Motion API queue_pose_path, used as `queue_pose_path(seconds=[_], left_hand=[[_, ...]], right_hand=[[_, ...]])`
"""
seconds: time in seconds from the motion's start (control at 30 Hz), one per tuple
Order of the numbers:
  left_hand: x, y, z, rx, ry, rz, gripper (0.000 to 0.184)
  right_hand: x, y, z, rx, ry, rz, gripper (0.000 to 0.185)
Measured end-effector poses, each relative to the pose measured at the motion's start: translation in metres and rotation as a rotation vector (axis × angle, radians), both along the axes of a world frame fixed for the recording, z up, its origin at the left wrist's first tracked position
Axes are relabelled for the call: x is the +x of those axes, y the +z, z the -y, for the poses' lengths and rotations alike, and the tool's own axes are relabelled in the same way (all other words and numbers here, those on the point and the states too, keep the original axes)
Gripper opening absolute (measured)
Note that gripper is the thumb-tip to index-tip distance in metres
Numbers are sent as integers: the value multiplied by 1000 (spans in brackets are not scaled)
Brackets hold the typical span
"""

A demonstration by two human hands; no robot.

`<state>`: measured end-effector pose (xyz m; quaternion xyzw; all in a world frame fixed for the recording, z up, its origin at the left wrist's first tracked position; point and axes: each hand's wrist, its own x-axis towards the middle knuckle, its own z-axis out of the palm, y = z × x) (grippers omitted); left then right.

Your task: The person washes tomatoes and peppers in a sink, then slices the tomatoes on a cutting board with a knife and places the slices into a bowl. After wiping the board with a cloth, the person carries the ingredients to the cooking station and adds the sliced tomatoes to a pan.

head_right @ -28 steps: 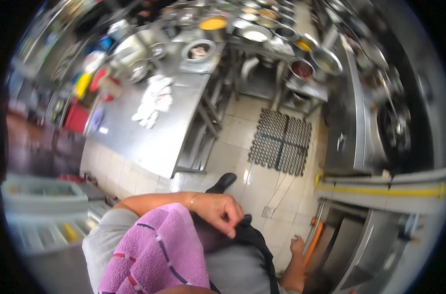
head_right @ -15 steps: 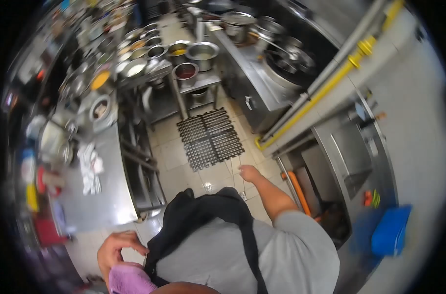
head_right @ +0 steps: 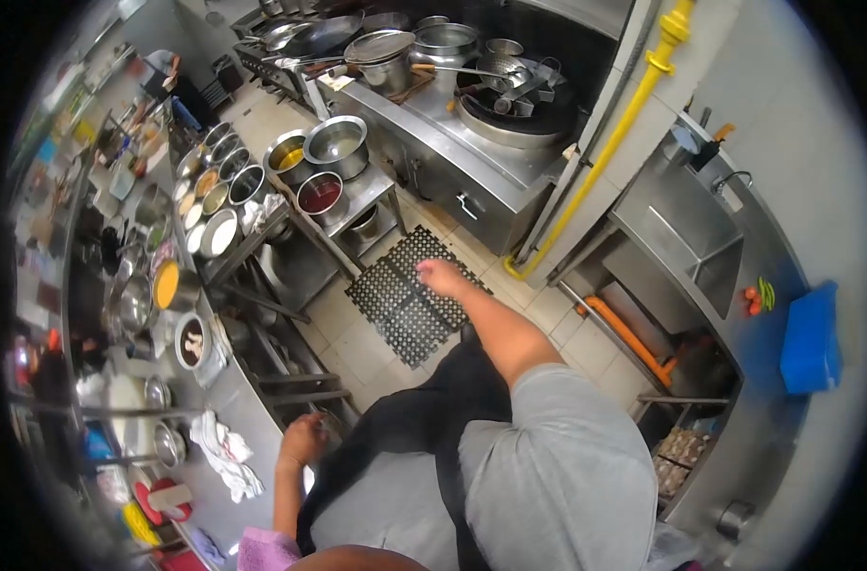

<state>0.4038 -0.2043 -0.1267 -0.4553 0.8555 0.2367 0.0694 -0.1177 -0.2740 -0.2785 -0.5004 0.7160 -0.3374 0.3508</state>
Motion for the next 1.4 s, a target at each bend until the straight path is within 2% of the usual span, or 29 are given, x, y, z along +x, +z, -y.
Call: queue_pose_path(seconds=[0.1,0.17,0.2,0.27,0.33,0.4,0.43,0.47,0.53,0.63,0.67,0.7,0.73,0.77,0.8,0.83,0.97,1.03,1.13,1.2,1.3,1.33,1.37,1.4], left_hand=[[-24,-32,13,122,162,28,37],[-34,-45,20,192,232,37,35],[-36,-50,23,217,240,29,33],[-13,-106,27,263,277,202,26],[8,-150,24,250,428,82,24],[24,-174,21,223,329,286,25],[21,-176,25,211,274,385,25],[8,-163,28,234,351,308,25],[-18,-135,33,284,569,65,26],[-59,-106,42,302,636,117,26],[-72,-96,43,309,667,142,26],[-79,-89,43,316,696,169,26],[-86,-82,43,323,725,197,26],[-91,-75,45,329,748,221,26],[-98,-71,51,329,755,231,26],[-102,-68,57,327,755,243,25],[-116,-71,98,288,659,248,24],[-124,-75,124,240,581,222,24],[-137,-71,154,151,460,159,23],[-158,-61,168,108,374,123,23],[-198,-41,166,86,153,210,27],[-191,-48,163,89,129,174,28],[-186,-62,156,106,102,139,29],[-181,-78,147,147,129,103,29]], right_hand=[[-59,28,87,9,-202,433,39],[-100,71,144,-211,-282,505,47],[-127,83,179,-273,-328,644,51],[-179,95,252,-416,-416,862,58],[-234,100,328,-537,-510,1029,67],[-284,100,395,-601,-639,1177,81],[-309,97,425,-603,-696,1221,85],[-328,100,445,-589,-696,1225,85],[-362,113,479,-483,-879,1312,94],[-409,93,530,-507,-1023,1454,100],[-431,69,555,-531,-1028,1461,68],[-436,74,563,-523,-1032,1465,68],[-440,79,571,-707,-1207,1493,52],[-442,94,572,-901,-1386,1506,38],[-445,127,559,-1044,-1324,1689,27],[-450,139,554,-1078,-1242,1722,23],[-424,181,501,-1169,-956,1808,18],[-410,195,474,-1161,-954,1710,16],[-407,197,417,-1108,-886,1646,17],[-400,207,362,-979,-798,1366,22],[-371,205,263,-860,-505,1098,32],[-351,203,220,-790,-466,913,31],[-316,216,163,-657,-460,916,30],[-293,198,123,-436,-408,992,28]])
